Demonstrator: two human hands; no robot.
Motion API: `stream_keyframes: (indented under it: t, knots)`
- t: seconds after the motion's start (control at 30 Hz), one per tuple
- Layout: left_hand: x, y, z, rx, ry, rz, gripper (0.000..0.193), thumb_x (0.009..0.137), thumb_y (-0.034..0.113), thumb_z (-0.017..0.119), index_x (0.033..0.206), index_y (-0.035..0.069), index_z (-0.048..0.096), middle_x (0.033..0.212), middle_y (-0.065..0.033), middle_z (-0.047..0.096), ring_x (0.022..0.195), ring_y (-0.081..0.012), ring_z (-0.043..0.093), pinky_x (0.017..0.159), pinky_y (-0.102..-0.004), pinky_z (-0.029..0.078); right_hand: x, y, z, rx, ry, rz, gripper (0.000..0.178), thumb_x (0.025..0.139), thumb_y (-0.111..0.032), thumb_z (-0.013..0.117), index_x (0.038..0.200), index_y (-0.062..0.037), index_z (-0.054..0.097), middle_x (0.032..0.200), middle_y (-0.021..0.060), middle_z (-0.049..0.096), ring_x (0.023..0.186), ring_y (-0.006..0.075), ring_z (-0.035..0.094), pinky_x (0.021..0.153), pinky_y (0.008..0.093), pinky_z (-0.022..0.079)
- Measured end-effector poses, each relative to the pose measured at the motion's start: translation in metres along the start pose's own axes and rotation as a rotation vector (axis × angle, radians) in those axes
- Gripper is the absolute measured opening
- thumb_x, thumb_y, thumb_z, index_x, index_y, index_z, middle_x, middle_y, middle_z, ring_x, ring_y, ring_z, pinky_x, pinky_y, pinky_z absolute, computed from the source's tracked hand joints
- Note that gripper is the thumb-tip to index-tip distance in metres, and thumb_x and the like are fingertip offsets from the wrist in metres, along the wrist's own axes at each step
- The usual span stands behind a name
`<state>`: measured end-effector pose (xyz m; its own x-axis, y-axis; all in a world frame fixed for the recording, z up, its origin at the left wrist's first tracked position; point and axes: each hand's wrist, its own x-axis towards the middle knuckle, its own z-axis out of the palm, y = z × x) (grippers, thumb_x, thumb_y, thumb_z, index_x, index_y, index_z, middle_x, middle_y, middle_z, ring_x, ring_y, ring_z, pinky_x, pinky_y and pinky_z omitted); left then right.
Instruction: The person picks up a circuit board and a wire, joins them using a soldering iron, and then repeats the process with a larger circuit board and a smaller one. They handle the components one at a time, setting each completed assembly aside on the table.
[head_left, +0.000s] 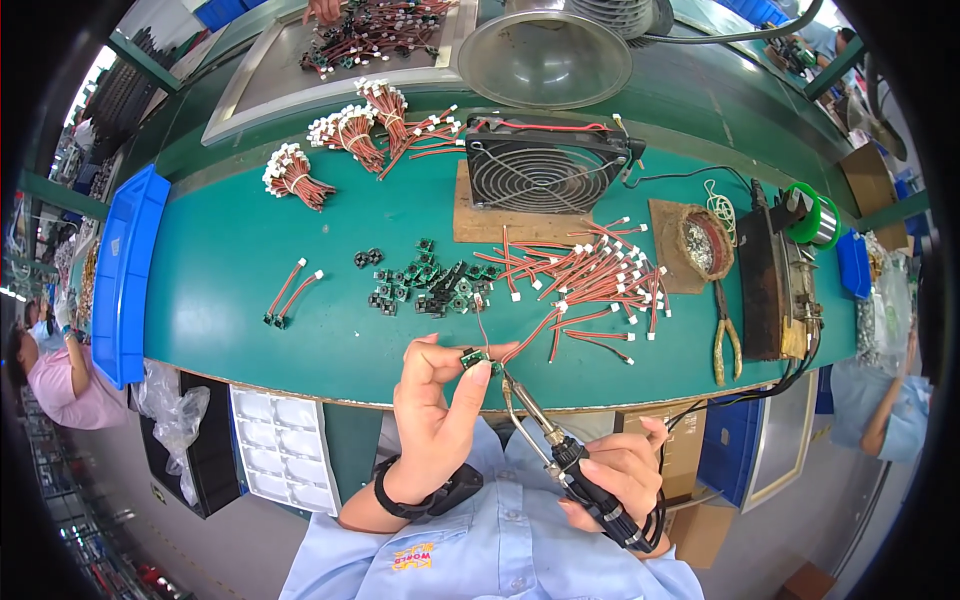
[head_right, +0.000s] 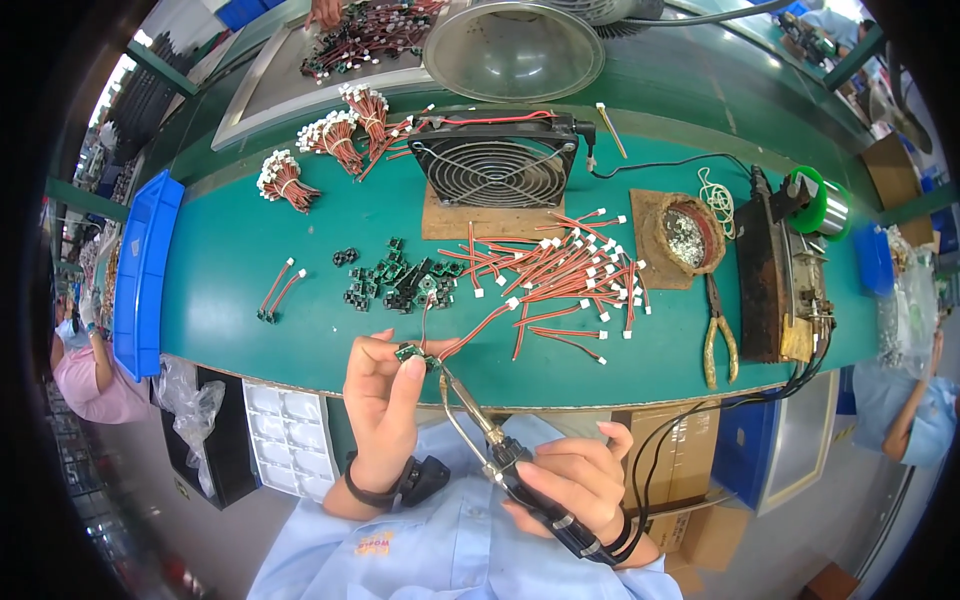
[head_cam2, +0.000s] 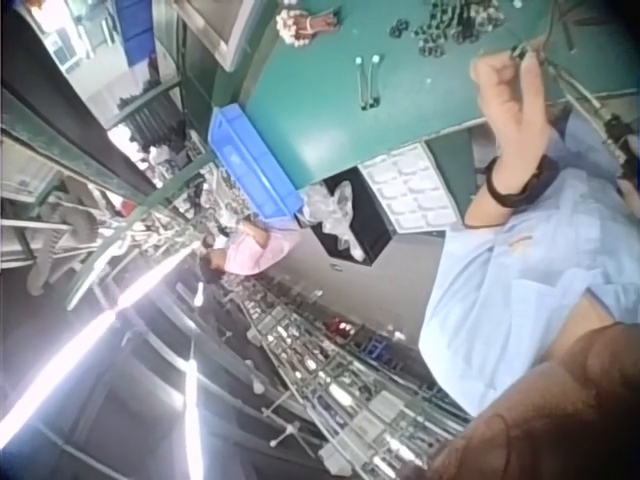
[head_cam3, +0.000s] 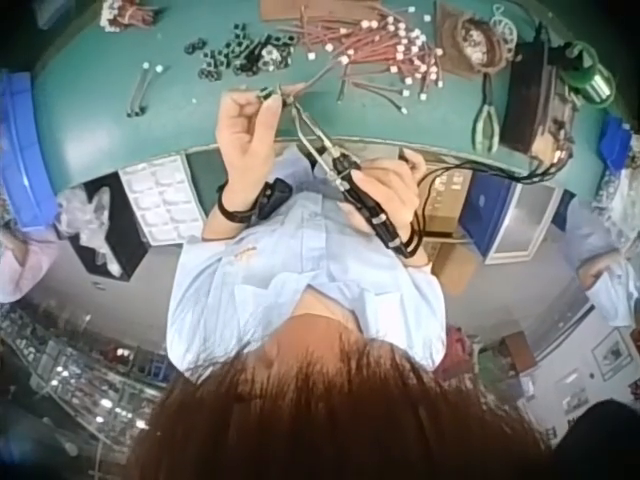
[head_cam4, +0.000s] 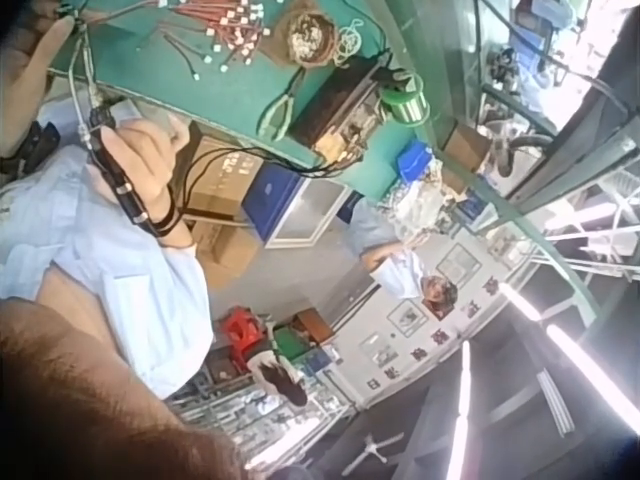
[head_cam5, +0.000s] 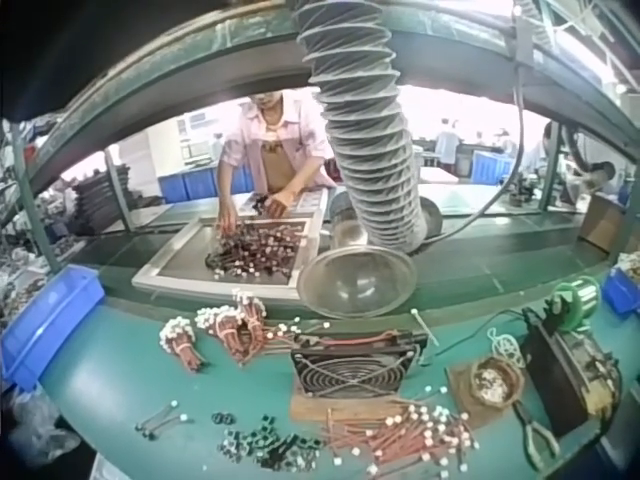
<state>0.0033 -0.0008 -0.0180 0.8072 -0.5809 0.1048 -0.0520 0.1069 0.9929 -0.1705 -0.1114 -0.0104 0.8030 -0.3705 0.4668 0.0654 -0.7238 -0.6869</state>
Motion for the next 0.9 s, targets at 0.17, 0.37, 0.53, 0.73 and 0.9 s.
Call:
stream_keyframes:
  t: [0.17, 0.37, 0.53, 0.73, 0.9]
  knots:
    - [0.001, 0.006, 0.001, -0.010, 0.002, -0.026, 0.013, 0.089, 0.005, 0.050, 0.090, 0.005, 0.037, 0.097, -0.0160, 0.065, 0.085, -0.0136, 0.061, 0.098, -0.0369, 0.026, -0.005, 0.007, -0.009, 0.020, 0.036, -0.030, 0.040, 0.066, -0.031, 0.072, 0.097, -0.0090, 0.059, 0.076, 0.0046, 0.061, 0.079, 0.0206, 0.059, 0.093, 0.0489, 0.026]
    - [0.005, 0.024, -0.003, -0.435, -0.070, -0.282, 0.009, 0.091, 0.012, 0.046, 0.089, 0.004, 0.041, 0.094, -0.0186, 0.062, 0.089, -0.0202, 0.059, 0.088, -0.0346, 0.038, 0.002, 0.040, -0.007, -0.093, 0.458, 0.139, 0.035, 0.076, -0.015, 0.066, 0.107, -0.0047, 0.054, 0.097, 0.0125, 0.056, 0.089, 0.0236, 0.054, 0.092, 0.0435, 0.032]
    - [0.003, 0.030, -0.007, -0.527, -0.118, -0.299, 0.013, 0.090, 0.016, 0.047, 0.089, 0.004, 0.043, 0.090, -0.0173, 0.061, 0.090, -0.0217, 0.057, 0.085, -0.0351, 0.041, 0.027, 0.069, -0.016, -0.559, 0.421, 0.408, 0.037, 0.081, 0.001, 0.058, 0.117, -0.0015, 0.049, 0.107, 0.0123, 0.053, 0.095, 0.0208, 0.053, 0.090, 0.0295, 0.038]
    - [0.001, 0.021, -0.031, -0.239, 0.038, -0.149, 0.009, 0.091, 0.011, 0.046, 0.095, 0.003, 0.046, 0.094, -0.0149, 0.061, 0.091, -0.0194, 0.057, 0.085, -0.0330, 0.040, 0.030, 0.060, 0.004, -0.037, 0.619, 0.467, 0.029, 0.080, -0.001, 0.061, 0.108, -0.0022, 0.053, 0.098, 0.0111, 0.057, 0.087, 0.0180, 0.056, 0.084, 0.0277, 0.041]
    - [0.009, -0.013, -0.106, 0.241, 0.387, -0.003, 0.009, 0.090, 0.010, 0.049, 0.092, 0.001, 0.051, 0.101, -0.0098, 0.059, 0.091, -0.0154, 0.053, 0.084, -0.0302, 0.040, 0.028, 0.051, 0.023, 0.065, 0.412, 0.491, 0.024, 0.077, 0.000, 0.063, 0.099, -0.0047, 0.054, 0.085, 0.0074, 0.061, 0.079, 0.0189, 0.059, 0.084, 0.0319, 0.041]
